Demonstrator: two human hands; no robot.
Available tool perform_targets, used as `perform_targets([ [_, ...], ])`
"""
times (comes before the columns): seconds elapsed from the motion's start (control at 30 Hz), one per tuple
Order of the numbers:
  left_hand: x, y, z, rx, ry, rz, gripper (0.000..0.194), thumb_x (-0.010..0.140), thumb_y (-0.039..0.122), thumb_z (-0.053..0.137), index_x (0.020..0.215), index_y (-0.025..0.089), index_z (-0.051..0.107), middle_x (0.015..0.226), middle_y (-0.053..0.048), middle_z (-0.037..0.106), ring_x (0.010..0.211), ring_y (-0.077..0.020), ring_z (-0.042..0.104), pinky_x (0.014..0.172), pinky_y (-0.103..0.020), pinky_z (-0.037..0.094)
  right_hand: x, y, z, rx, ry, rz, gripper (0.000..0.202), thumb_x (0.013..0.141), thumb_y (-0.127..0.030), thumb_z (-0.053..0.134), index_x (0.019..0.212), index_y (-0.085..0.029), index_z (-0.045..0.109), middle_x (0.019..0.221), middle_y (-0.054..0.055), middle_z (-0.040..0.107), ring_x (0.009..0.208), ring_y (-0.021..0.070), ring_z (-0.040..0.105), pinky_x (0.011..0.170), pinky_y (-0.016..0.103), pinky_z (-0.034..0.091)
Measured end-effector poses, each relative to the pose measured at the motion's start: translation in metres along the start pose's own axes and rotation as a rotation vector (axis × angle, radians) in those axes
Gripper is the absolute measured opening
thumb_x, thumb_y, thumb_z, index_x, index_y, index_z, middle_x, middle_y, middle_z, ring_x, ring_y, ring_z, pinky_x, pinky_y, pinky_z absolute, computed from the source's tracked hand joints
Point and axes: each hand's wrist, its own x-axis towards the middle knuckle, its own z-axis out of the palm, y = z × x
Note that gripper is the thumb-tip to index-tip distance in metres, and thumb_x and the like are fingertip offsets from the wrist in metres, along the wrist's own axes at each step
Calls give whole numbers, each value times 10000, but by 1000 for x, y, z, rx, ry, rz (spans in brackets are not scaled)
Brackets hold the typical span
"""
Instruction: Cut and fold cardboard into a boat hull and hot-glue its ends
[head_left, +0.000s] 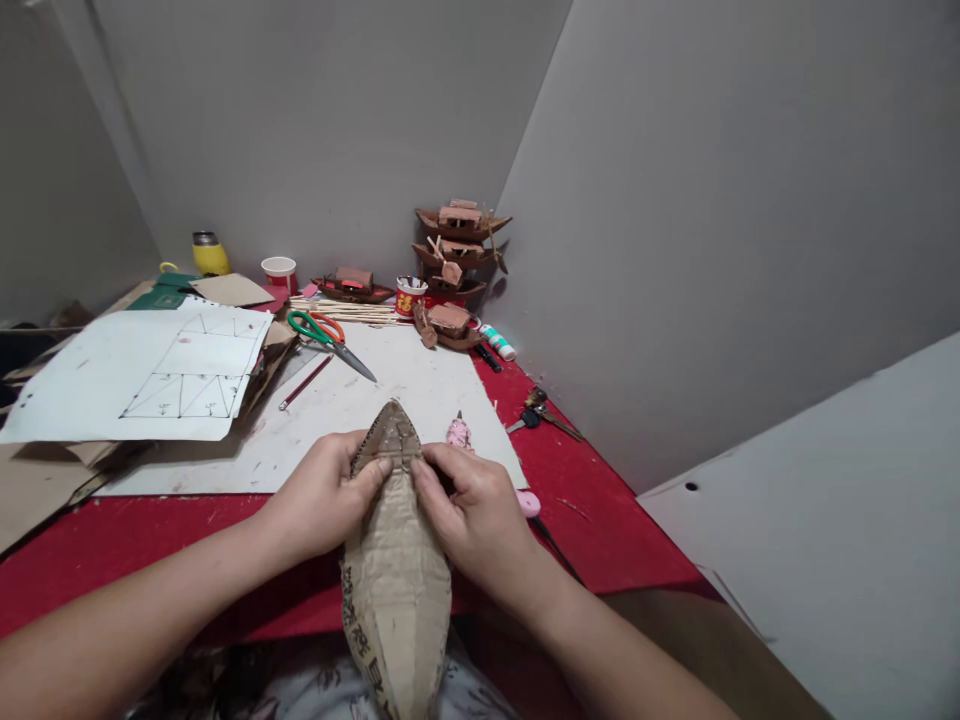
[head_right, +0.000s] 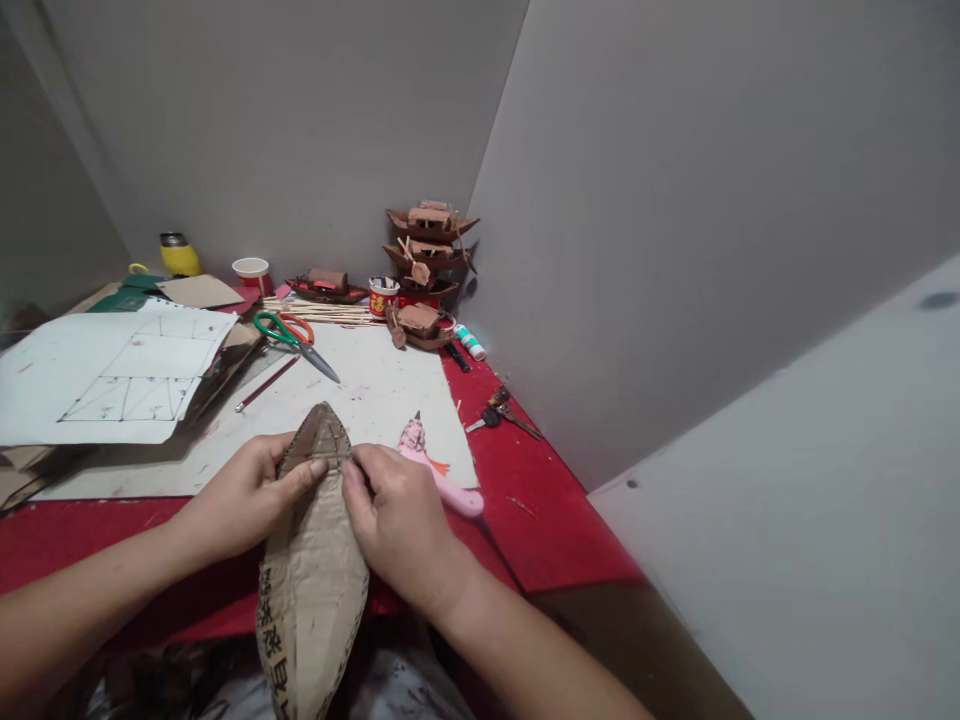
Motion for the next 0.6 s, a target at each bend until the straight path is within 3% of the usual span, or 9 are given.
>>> perform_targets([
  [0.2, 5, -5, -1, 6, -6, -12, 178, 838, 251, 475, 816, 139, 611, 734, -6, 600, 694, -165, 542, 628, -250, 441, 4, 8, 7, -7, -24, 14, 256, 870, -166, 473, 617, -195, 447, 548, -30, 453, 515, 118, 417, 524, 242, 302],
  [0.37, 4, -7, -2, 51, 29, 110, 178, 850, 241, 459, 812, 154, 610, 758, -16, 625, 721, -177, 552, 638, -259, 455, 5, 9, 8, -19, 31, -6, 177, 905, -200, 455, 749, -188, 537, 647, 14, 584, 582, 141, 517, 571, 245, 365],
  [0.6, 1, -4, 0, 123, 71, 142, 207, 860, 223, 440, 718, 160, 577, 705, -5, 602, 651, -157, 527, 610, -252, 435, 2, 3, 8, -27, -17, -48, 241, 911, -180, 439, 675, -198, 485, 592, -6, 534, 536, 130, 478, 554, 242, 356],
])
